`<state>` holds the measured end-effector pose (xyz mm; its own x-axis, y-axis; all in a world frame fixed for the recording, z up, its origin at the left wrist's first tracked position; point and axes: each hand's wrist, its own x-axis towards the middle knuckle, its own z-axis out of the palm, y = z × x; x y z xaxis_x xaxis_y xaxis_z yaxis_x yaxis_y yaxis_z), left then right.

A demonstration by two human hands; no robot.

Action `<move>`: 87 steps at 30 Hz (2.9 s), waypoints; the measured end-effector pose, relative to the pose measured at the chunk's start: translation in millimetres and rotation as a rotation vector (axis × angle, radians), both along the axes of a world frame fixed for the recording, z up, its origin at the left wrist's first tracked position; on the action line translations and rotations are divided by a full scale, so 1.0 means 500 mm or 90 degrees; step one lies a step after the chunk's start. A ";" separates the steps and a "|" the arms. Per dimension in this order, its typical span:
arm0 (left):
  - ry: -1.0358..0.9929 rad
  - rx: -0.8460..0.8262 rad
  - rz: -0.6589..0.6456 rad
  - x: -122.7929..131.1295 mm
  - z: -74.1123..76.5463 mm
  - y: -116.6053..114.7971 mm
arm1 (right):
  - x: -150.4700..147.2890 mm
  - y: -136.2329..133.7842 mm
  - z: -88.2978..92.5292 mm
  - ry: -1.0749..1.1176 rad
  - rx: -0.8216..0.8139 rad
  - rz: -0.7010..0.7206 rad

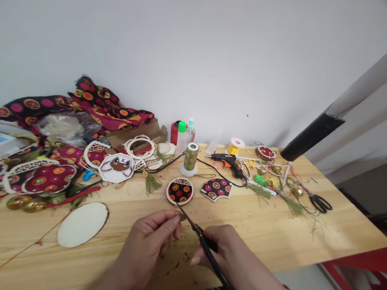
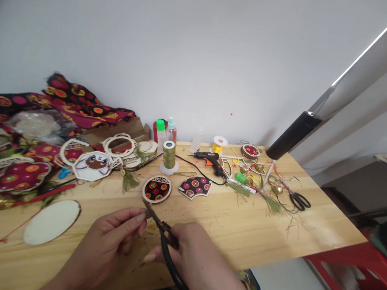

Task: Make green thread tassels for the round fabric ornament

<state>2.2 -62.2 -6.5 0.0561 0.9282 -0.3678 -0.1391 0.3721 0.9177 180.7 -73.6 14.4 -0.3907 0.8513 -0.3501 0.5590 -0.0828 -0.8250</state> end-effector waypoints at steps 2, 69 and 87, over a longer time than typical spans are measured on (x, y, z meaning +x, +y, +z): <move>-0.002 0.000 0.005 -0.002 0.000 0.001 | 0.008 -0.007 0.003 -0.022 0.012 0.010; -0.076 0.084 0.121 -0.035 0.010 0.018 | -0.030 0.035 -0.100 -0.467 0.590 0.127; -0.031 -0.001 -0.046 0.018 0.020 0.023 | -0.004 0.068 0.040 -0.059 0.344 0.048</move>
